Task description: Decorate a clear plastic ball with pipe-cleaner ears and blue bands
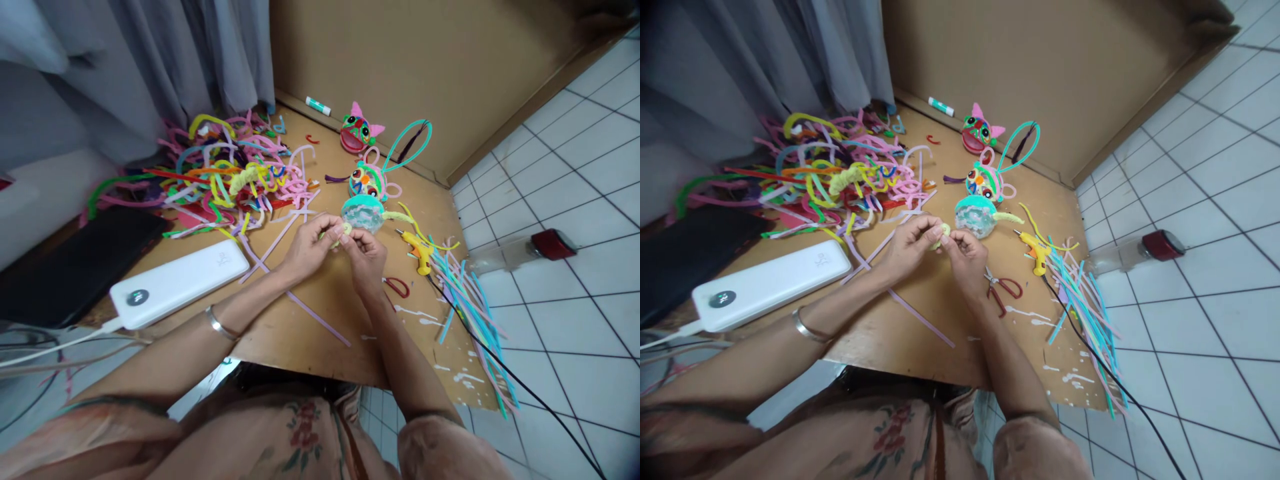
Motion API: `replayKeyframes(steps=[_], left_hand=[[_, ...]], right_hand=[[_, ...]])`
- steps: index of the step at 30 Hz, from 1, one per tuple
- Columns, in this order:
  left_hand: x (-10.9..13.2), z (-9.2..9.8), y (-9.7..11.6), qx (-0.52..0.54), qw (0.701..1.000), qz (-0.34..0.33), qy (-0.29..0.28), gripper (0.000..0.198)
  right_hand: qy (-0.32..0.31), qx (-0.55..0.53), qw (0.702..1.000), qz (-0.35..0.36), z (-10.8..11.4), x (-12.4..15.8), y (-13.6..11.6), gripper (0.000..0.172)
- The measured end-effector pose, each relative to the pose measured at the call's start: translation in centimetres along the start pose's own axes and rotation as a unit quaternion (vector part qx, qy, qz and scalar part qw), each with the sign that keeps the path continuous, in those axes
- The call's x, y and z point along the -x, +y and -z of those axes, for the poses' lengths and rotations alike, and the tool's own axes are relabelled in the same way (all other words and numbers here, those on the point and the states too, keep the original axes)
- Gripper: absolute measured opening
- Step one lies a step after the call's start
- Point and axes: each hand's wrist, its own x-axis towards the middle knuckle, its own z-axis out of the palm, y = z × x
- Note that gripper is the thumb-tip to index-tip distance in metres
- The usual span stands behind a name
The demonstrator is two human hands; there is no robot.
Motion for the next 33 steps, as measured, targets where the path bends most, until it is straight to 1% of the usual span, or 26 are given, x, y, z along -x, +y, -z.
replayKeyframes(steps=[3, 6, 9, 12, 16, 20, 22, 24, 26, 28, 30, 33], left_hand=[[-0.1, -0.2, -0.2, 0.042, 0.999, 0.029, 0.002, 0.042], [-0.2, -0.4, -0.5, 0.07, 0.996, 0.054, 0.007, 0.045], [-0.2, -0.5, -0.5, 0.082, 0.994, 0.073, 0.004, 0.047], [-0.2, -0.5, -0.4, 0.086, 0.993, 0.08, -0.002, 0.047], [-0.1, -0.7, -0.2, 0.101, 0.991, 0.092, -0.001, 0.047], [0.0, -0.8, -0.3, 0.095, 0.991, 0.099, 0.003, 0.048], [0.0, -0.7, -0.4, 0.081, 0.992, 0.095, 0.018, 0.047], [0.0, -0.6, -0.4, 0.068, 0.993, 0.093, 0.036, 0.045], [-0.1, -0.6, -0.4, 0.061, 0.993, 0.09, 0.048, 0.043], [-0.1, -0.5, -0.4, 0.056, 0.993, 0.085, 0.054, 0.041], [-0.1, -0.5, -0.4, 0.053, 0.994, 0.082, 0.054, 0.038], [0.0, -0.6, -0.5, 0.053, 0.994, 0.085, 0.051, 0.035]], right_hand=[[0.027, 0.02, 0.999, 0.013, 0.1, 0.1, 0.1, 0.021], [0.06, 0.095, 0.991, 0.068, 0.4, 0.0, -0.1, 0.018], [0.061, 0.123, 0.986, 0.099, 0.7, -0.1, -0.1, 0.018], [0.054, 0.078, 0.992, 0.081, 0.9, -0.4, 0.2, 0.019], [0.065, 0.005, 0.997, 0.031, 1.0, -0.7, 0.5, 0.021], [0.068, -0.02, 0.997, 0.007, 1.1, -0.9, 0.4, 0.023], [0.066, -0.002, 0.998, 0.019, 1.0, -0.8, 0.2, 0.024], [0.064, 0.043, 0.995, 0.056, 1.0, -0.7, -0.1, 0.023], [0.066, 0.108, 0.987, 0.104, 1.0, -0.5, -0.3, 0.022], [0.068, 0.166, 0.975, 0.135, 1.0, -0.4, -0.5, 0.023], [0.07, 0.196, 0.967, 0.148, 1.0, -0.3, -0.5, 0.023], [0.068, 0.208, 0.963, 0.159, 1.0, -0.2, -0.4, 0.025]])
